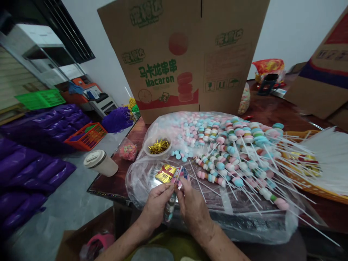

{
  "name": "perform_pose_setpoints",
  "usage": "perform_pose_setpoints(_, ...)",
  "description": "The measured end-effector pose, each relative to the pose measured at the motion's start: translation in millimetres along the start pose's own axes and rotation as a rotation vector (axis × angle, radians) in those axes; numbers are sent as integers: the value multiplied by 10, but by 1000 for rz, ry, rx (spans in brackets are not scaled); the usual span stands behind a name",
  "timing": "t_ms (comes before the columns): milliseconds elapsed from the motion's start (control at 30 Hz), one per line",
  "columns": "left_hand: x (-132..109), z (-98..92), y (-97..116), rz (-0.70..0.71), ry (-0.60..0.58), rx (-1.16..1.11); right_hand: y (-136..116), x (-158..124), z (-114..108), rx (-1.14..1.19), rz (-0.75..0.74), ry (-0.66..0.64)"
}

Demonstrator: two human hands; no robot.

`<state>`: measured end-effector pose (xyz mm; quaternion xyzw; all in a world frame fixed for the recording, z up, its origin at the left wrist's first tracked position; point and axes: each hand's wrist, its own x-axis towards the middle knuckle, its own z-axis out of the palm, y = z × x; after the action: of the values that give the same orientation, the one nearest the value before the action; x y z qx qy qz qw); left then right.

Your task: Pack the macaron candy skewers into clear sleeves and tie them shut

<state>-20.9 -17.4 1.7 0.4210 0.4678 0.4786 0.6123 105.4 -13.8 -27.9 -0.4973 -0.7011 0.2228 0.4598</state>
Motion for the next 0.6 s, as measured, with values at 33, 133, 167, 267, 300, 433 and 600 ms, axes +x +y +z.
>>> perform_pose_setpoints(33, 3, -12, 2, -7, 4, -72, -2, 0, -9, 31, 27, 30)
perform_pose_setpoints(133, 7, -107, 10, -197, -40, -231, -63, 53, -123, 167, -4, -163)
perform_pose_setpoints(167, 4, -148, 6, -295, -79, -273, -95, 79, -176, 206, -71, -254)
perform_pose_setpoints(267, -25, -233, -30, -492, -255, -377, -190, 128, -298, 286, -262, -410)
perform_pose_setpoints(300, -38, -239, -43, -508, -302, -417, -211, 129, -312, 303, -273, -446)
perform_pose_setpoints(433, -67, -146, -36, -465, -180, -518, -211, 116, -268, 260, -165, -404)
perform_pose_setpoints(600, -65, 25, 106, -410, 6, -406, -188, 153, -337, 107, -173, -306)
